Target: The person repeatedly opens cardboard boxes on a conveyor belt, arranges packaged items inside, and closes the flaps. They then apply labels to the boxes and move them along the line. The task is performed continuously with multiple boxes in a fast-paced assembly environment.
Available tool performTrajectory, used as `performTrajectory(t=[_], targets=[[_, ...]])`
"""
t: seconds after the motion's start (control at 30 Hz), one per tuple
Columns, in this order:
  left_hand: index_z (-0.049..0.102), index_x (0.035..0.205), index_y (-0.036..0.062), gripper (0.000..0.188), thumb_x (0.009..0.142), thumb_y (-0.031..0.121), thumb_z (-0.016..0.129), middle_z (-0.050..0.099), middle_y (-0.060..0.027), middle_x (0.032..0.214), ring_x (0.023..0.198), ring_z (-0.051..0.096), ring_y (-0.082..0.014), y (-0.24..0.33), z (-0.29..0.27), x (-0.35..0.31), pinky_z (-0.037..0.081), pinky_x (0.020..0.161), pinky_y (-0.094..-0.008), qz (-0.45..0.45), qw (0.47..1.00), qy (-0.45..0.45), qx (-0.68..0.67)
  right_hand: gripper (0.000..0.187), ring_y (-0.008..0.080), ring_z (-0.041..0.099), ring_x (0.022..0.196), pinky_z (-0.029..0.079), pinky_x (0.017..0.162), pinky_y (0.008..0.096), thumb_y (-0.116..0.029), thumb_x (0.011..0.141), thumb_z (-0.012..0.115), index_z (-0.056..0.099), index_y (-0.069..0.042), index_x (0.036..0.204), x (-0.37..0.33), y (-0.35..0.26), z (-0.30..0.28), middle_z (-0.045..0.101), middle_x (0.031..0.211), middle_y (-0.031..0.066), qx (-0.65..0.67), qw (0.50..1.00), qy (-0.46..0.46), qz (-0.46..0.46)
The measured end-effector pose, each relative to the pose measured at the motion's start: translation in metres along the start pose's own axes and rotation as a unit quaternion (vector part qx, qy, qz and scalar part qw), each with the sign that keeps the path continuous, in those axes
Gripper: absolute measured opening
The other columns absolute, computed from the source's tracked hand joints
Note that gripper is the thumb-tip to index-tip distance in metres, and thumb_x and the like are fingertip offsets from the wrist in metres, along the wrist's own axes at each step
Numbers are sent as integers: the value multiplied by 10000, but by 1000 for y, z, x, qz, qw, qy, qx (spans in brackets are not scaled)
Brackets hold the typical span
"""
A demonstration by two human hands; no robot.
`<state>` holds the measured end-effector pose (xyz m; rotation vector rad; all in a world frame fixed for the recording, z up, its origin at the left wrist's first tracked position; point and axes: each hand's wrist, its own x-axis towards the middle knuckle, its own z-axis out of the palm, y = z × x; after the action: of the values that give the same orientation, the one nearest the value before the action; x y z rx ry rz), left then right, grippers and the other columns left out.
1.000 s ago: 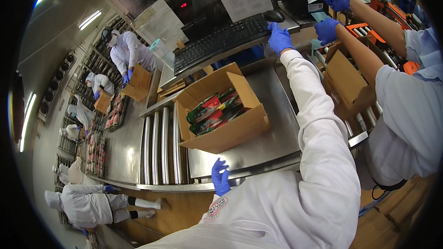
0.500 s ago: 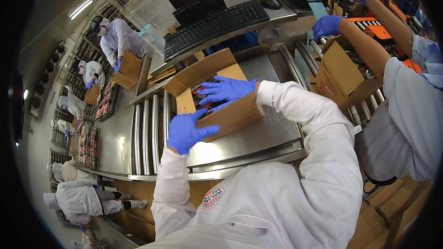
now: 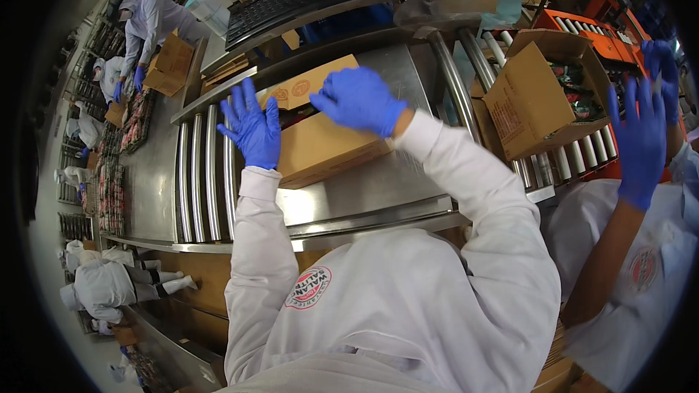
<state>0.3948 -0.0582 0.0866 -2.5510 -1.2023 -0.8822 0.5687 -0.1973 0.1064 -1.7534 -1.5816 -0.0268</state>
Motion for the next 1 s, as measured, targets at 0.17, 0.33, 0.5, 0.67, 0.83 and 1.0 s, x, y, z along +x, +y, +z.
performTrajectory(t=[0.17,0.33,0.5,0.67,0.83,1.0], targets=[[264,1454,178,726,881,596,424,327,-118,1466,1357,262,-381,-7,-5,-2,13,1060,-652,5,985,-174,-10,272,243,608,877,490,765,309,-116,739,628,635,-91,1010,75,136,-84,634,991,102,-203,928,286,-129],[284,1448,167,710,887,579,428,318,-117,1475,1361,259,-380,-4,-7,4,21,1084,-609,48,980,-193,17,378,199,485,1168,416,920,361,-302,861,545,583,-163,1210,40,336,-194,537,1255,69,-416,693,42,587],[298,1442,159,714,886,587,427,316,-116,1475,1367,233,-394,-11,-7,-2,44,1096,-583,32,980,-194,-13,557,249,538,1108,437,939,415,-427,886,528,400,-162,1360,36,383,-201,507,1301,97,-345,750,142,546],[272,1454,171,714,883,551,471,265,-102,1499,1391,168,-376,-6,-12,-3,15,1096,-577,35,983,-175,-30,650,198,614,1039,502,818,416,-469,921,464,217,-218,1467,21,389,-192,576,1232,53,-351,665,101,652],[148,1484,116,815,873,526,499,116,-149,1532,1417,54,-356,3,-18,-3,-28,1091,-571,45,998,9,-43,571,141,630,983,504,767,366,-347,948,467,248,-224,1461,22,366,-182,603,1187,-7,-344,632,61,692],[115,1479,65,880,850,510,539,102,-176,1525,1410,47,-378,-1,-19,-5,8,1093,-573,31,996,59,-52,456,185,614,1012,475,816,377,-287,936,491,380,-180,1366,16,345,-188,613,1167,45,-216,545,400,704]])
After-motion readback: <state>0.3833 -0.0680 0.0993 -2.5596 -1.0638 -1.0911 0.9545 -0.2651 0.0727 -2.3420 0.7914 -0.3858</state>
